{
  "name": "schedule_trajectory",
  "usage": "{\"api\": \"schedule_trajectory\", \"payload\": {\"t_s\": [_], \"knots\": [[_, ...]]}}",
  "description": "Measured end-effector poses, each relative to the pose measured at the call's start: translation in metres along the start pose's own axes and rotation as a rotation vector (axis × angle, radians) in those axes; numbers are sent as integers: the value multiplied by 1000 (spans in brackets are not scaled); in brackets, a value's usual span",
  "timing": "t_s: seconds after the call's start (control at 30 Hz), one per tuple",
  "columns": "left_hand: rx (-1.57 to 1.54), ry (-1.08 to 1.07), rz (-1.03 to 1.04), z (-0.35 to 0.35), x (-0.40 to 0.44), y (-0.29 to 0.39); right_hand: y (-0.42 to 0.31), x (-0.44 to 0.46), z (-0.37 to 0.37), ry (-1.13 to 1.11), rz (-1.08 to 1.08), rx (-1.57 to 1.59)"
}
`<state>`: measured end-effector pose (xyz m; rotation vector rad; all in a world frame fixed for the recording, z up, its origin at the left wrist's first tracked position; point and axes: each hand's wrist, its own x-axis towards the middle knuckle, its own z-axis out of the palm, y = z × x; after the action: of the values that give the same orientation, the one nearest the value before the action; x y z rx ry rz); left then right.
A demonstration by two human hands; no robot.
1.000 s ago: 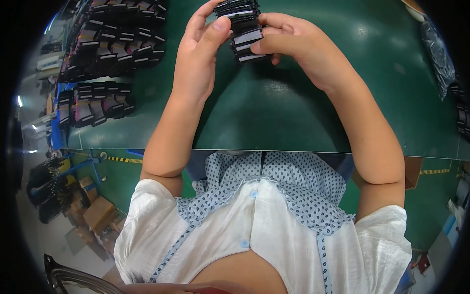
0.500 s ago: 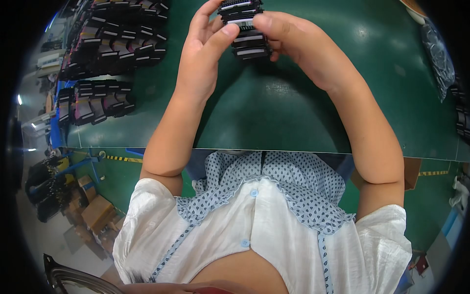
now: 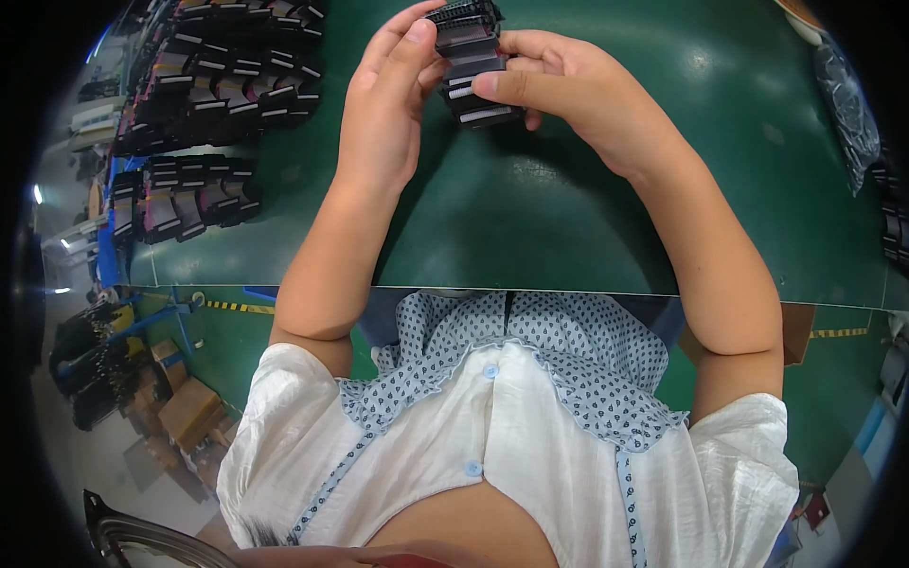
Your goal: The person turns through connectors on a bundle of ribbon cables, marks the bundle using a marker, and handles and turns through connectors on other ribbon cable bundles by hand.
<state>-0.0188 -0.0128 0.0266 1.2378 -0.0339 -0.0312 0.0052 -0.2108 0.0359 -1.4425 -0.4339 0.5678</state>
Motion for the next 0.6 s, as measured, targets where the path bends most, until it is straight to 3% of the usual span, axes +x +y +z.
{"api": "schedule_trajectory", "payload": {"t_s": [0.1,0.2,0.37,0.47,0.6], "knots": [[50,-51,136,0,-2,-1,6,0,10,73,-99,106],[13,-126,225,-5,1,-7,1,-4,1,-46,-51,111],[45,-198,330,-5,2,-11,15,0,-4,60,-106,68],[-22,-228,317,-3,2,-14,6,0,-1,80,-99,35],[-28,-44,104,-5,2,-6,2,0,0,16,-27,-2]]}}
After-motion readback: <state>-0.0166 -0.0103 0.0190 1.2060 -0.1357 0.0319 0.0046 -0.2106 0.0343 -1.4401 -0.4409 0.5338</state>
